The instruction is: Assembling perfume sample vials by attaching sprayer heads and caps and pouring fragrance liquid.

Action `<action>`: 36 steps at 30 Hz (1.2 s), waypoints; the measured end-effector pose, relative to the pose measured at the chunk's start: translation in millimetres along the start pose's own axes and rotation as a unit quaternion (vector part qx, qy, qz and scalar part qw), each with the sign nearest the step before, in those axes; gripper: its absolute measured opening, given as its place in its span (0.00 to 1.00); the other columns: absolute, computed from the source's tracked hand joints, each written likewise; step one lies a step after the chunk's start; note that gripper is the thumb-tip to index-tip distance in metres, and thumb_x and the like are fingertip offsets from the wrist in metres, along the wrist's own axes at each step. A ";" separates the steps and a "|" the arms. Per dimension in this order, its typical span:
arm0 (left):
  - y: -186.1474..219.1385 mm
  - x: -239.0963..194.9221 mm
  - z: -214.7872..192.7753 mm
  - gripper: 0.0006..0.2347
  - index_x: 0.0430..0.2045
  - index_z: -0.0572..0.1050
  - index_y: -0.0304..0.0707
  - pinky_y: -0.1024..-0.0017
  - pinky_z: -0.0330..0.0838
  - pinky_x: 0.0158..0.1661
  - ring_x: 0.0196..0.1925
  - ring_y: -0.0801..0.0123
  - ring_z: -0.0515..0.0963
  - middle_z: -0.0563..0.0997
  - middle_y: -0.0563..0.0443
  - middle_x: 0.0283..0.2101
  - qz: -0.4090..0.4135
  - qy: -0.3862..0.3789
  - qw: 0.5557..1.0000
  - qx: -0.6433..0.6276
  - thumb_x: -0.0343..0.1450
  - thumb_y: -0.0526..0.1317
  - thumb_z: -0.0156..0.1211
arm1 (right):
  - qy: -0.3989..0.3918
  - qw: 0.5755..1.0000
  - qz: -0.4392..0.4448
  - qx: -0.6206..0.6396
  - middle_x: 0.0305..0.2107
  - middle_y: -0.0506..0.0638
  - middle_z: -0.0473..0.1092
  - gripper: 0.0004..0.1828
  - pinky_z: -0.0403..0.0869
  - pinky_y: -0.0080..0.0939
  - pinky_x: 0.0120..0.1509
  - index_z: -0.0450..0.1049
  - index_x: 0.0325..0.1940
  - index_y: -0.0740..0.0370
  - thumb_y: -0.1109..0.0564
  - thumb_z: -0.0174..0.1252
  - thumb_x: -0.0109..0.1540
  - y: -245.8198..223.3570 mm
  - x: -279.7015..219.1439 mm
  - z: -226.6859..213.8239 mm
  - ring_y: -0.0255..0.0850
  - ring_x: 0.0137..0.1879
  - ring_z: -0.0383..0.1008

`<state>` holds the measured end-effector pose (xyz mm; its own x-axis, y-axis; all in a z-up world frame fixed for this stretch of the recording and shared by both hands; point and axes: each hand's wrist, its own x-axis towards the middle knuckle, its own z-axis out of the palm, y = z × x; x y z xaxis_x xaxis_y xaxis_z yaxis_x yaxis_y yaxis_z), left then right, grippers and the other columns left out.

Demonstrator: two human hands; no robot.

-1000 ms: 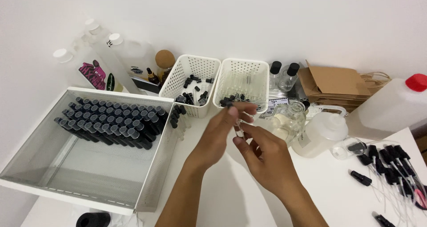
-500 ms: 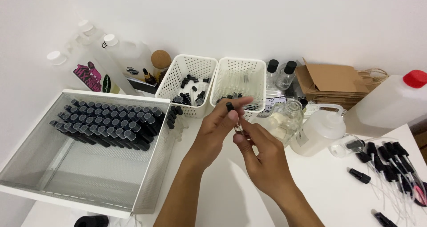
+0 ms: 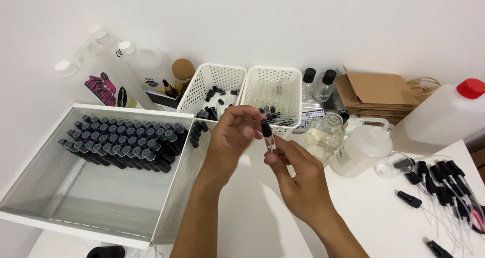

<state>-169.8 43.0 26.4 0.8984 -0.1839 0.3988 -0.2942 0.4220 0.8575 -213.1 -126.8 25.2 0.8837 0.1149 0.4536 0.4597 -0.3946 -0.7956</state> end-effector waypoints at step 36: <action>-3.4 5.4 19.0 0.14 0.38 0.83 0.38 0.71 0.73 0.47 0.41 0.70 0.79 0.84 0.53 0.40 -0.074 0.135 0.982 0.111 0.71 0.50 0.61 | -0.003 0.948 0.209 0.238 0.29 0.52 0.73 0.18 0.77 0.39 0.44 0.70 0.59 0.61 0.58 0.58 0.64 8.8 0.3 14.8 0.41 0.32 0.78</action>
<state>-170.1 23.7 31.8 0.9815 0.0266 0.1895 -0.1910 0.1993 0.9612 -207.5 -116.7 12.4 0.9974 0.0448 0.0567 0.0544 0.0501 -0.9973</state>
